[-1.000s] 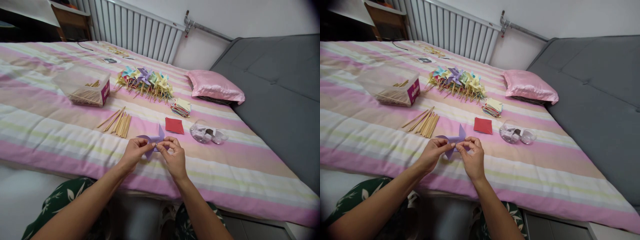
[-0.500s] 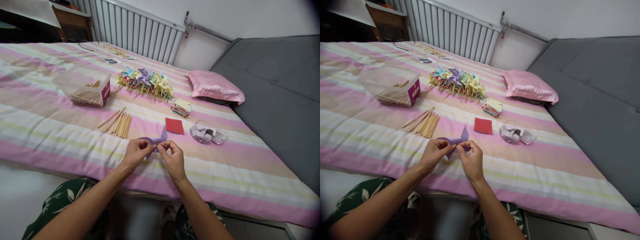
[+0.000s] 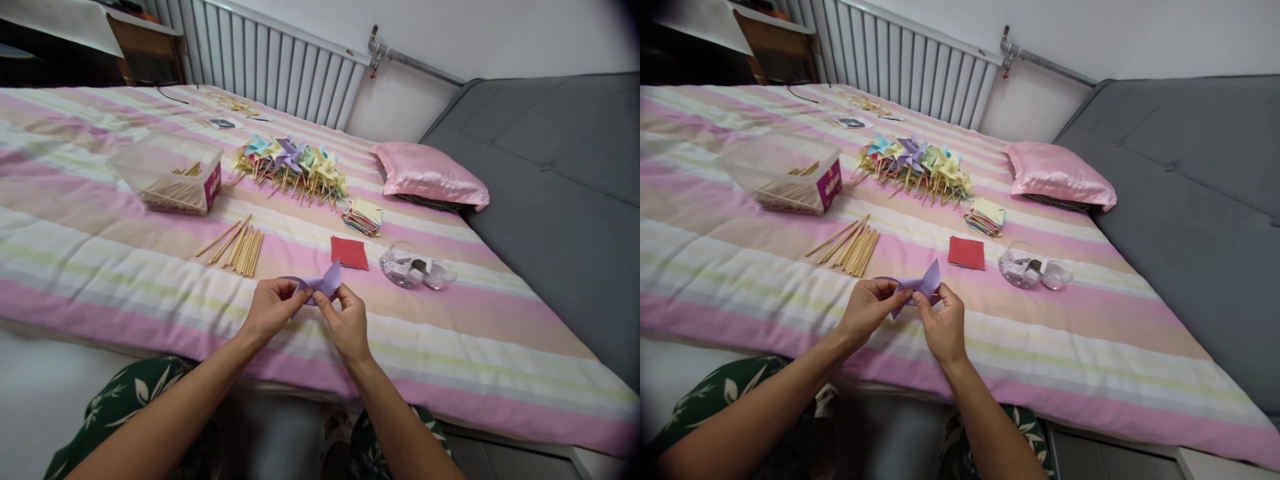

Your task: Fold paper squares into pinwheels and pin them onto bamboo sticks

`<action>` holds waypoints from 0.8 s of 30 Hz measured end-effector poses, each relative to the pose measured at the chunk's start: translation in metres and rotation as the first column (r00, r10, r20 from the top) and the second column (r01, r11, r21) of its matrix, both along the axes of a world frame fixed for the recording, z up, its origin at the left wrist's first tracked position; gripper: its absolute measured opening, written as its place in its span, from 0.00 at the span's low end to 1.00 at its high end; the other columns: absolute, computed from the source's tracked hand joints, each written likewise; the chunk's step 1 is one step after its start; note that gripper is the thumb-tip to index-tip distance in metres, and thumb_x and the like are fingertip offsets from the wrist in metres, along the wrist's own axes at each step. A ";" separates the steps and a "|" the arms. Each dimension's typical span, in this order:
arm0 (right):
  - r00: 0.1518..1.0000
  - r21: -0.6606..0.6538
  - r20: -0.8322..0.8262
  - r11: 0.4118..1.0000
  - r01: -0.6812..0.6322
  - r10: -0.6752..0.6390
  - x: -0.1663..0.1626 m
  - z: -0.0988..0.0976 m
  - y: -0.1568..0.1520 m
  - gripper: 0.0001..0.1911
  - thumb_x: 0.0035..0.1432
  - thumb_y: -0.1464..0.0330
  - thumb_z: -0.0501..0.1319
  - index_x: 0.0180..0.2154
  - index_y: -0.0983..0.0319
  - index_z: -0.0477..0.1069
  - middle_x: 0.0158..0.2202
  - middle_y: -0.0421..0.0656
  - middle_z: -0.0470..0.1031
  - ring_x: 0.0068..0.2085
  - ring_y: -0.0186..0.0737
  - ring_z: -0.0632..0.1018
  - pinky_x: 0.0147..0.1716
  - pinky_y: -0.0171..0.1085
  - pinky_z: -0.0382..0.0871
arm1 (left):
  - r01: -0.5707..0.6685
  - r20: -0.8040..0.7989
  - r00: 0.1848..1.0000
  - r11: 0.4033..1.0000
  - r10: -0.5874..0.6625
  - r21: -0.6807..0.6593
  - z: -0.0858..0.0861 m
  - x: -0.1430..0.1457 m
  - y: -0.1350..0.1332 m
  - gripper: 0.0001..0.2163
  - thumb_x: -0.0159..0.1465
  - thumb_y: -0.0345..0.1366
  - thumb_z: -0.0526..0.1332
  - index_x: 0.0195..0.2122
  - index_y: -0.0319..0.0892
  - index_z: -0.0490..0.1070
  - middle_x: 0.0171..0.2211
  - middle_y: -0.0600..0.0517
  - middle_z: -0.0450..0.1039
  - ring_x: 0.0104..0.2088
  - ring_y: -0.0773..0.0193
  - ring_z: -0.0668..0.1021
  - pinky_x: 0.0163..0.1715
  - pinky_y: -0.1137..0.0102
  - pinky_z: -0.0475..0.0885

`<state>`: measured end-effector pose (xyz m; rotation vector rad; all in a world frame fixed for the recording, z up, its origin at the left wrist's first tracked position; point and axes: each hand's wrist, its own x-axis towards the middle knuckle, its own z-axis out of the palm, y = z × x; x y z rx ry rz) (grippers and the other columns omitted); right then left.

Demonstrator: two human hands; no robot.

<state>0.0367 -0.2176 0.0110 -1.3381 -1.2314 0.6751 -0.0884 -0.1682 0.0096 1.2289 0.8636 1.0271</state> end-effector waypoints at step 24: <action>0.995 -0.026 -0.100 0.999 -0.027 0.024 -0.002 -0.007 0.002 0.10 0.54 0.65 0.59 0.35 0.65 0.72 0.33 0.43 0.76 0.36 0.39 0.75 0.38 0.37 0.68 | -0.075 -0.138 0.986 0.987 0.094 0.139 -0.004 0.002 -0.003 0.16 0.52 0.39 0.64 0.13 0.39 0.64 0.12 0.58 0.58 0.15 0.73 0.60 0.16 0.76 0.51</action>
